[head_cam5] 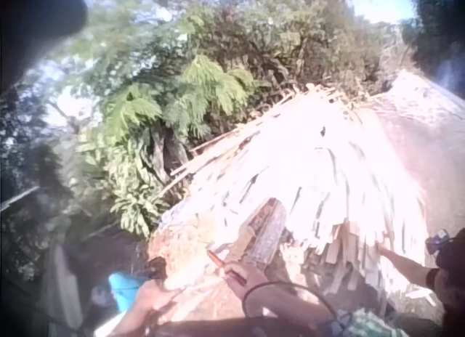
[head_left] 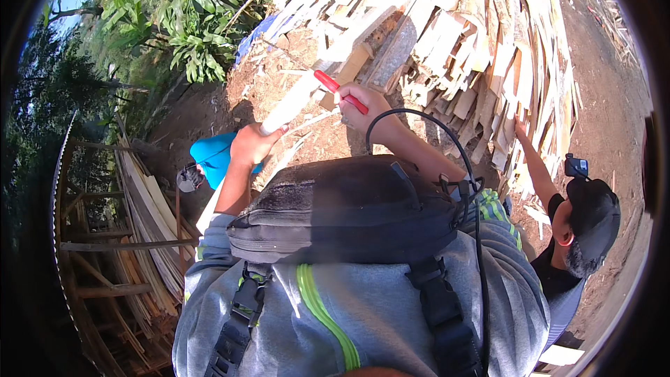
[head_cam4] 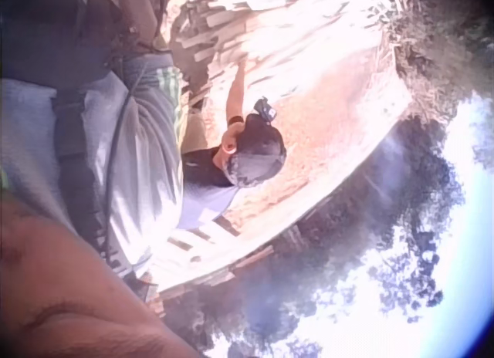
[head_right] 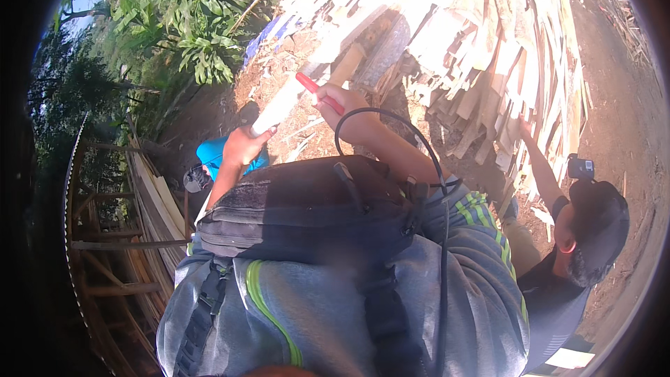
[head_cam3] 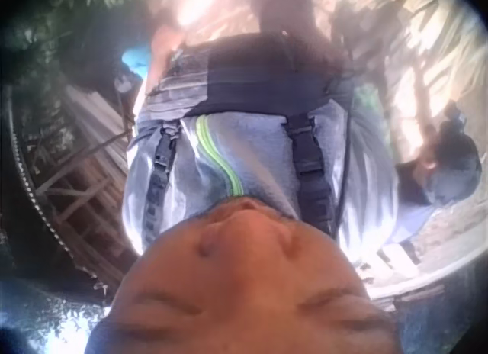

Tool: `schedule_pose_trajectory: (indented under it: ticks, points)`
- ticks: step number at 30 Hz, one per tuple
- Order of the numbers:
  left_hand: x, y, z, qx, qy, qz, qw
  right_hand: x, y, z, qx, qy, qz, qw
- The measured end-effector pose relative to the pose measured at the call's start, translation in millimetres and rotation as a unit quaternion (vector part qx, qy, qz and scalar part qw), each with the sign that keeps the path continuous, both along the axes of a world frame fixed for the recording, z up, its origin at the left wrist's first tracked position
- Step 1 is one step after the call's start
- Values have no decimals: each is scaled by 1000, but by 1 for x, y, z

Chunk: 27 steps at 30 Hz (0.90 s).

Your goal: The person cuts a strip of wood with a hand saw while standing outdoors next to a large pile of timber.

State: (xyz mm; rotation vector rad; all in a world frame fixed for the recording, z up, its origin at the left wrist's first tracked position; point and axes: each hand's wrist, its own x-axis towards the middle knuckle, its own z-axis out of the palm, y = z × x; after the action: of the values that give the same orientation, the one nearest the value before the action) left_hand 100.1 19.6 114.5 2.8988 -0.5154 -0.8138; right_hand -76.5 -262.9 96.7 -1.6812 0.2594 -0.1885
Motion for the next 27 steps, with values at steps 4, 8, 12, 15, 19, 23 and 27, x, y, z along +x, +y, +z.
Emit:
schedule_pose_trajectory:
  ticks: [4, 8, 12, 15, 19, 23, 27]
  points:
    - [7, 18, -7, -24, -27, 21, 999, -83, -15, 4, 39, -78, 27, 996]
    - [8, 1, -7, -3, -20, 14, 1000, -31, -1, -3, 23, -106, -22, 994]
    - [19, -6, 6, 12, -5, 3, 1000, 10, -11, 5, 99, -2, -40, 994]
    - [28, 20, 23, 32, -36, 45, 998, -47, 3, -18, -10, -158, -15, 987]
    - [30, -4, -2, -26, 6, 14, 1000, -91, -21, 12, 37, -81, -17, 996]
    - [8, -15, 1, -47, -18, 7, 999, 30, -9, 6, 7, -34, -31, 999]
    - [34, 3, 5, -74, -8, 45, 996, -17, -12, 9, 25, -28, 0, 999]
